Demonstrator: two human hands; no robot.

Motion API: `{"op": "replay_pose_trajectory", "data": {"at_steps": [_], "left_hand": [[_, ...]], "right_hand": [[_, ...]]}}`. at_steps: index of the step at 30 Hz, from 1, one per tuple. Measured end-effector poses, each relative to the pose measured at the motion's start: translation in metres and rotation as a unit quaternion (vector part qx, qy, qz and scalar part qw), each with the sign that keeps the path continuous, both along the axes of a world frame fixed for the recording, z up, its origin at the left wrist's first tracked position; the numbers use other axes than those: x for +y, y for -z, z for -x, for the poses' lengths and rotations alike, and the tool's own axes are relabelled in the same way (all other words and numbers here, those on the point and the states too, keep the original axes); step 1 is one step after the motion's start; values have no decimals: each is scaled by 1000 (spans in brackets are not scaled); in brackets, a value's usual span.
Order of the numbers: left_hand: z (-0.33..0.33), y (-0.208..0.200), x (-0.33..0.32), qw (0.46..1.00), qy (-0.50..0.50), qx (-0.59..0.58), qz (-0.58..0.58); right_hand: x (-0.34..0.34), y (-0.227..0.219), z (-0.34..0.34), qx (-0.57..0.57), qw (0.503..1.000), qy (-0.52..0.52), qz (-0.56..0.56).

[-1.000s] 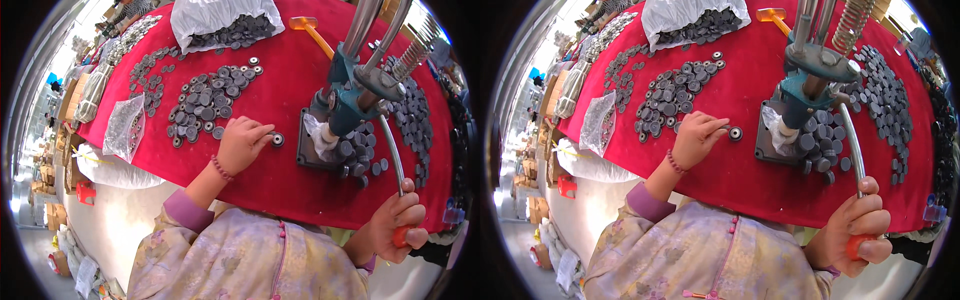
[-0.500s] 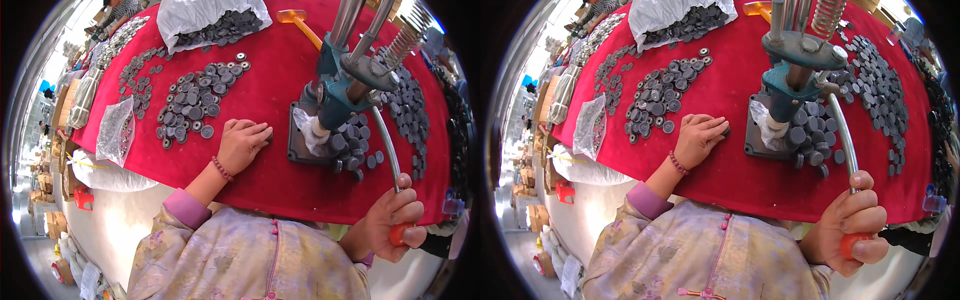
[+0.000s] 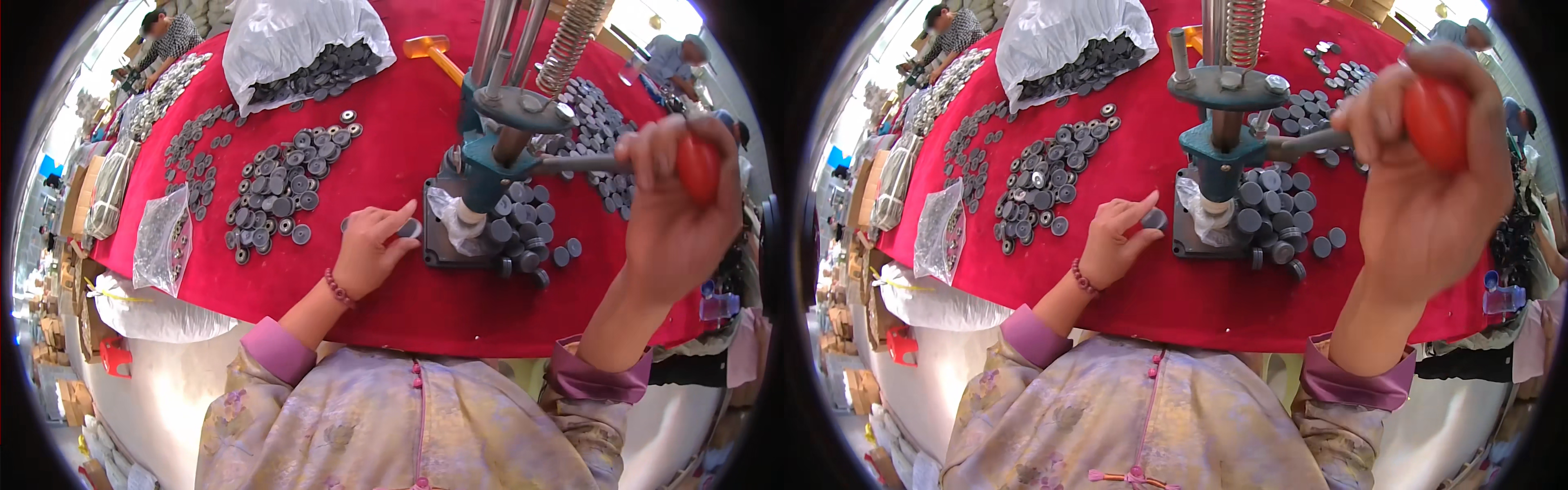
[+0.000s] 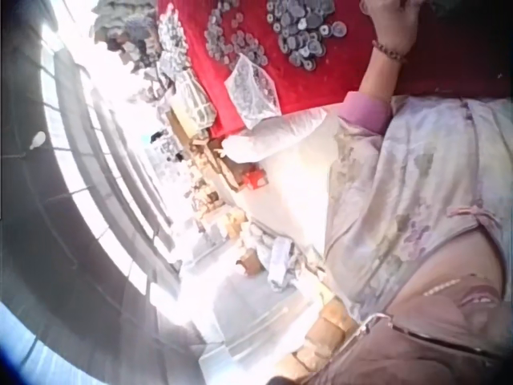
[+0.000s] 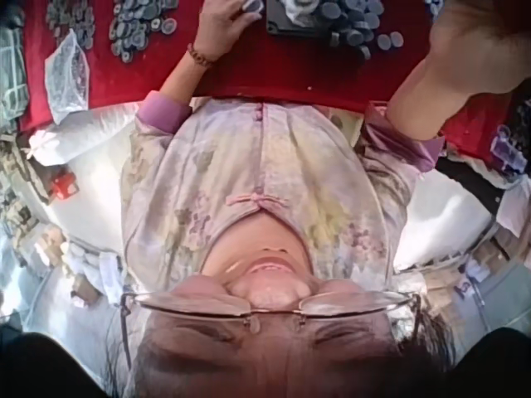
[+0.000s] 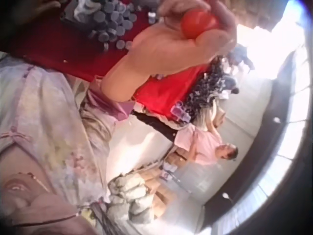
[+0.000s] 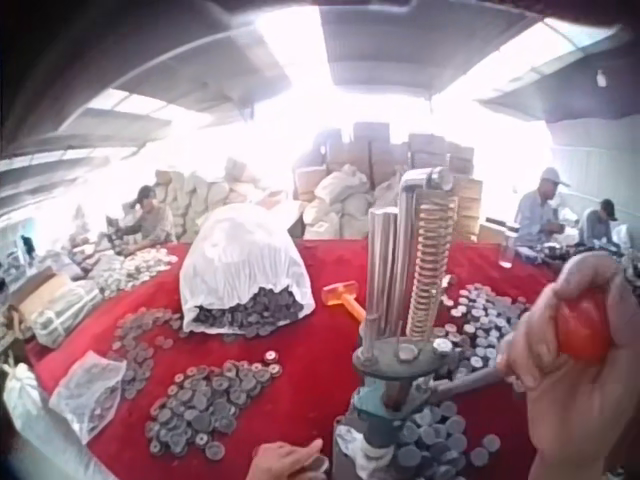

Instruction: Using a manual hand-press to assemble small circular plastic or rubber components on a workbench.

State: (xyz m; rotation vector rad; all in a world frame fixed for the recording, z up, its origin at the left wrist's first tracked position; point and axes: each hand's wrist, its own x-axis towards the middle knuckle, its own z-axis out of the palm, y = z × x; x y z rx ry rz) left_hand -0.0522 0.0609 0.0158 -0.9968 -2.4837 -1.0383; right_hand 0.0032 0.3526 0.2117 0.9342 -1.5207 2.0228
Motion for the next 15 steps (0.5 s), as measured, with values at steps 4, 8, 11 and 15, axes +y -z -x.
{"op": "replay_pose_trajectory", "data": {"at_steps": [4,8,11,15], "left_hand": [[1,-10,39,998,14,-27,-49],[9,1,60,997,22,22,-68],[12,5,69,997,1,-7,-79],[12,11,73,996,-11,-35,-86]], "right_hand": [[-4,-6,18,-13,1000,2,21],[-14,-10,12,-23,999,35,33],[-14,-8,10,-24,998,42,26],[-7,-2,5,-4,1000,30,9]]}}
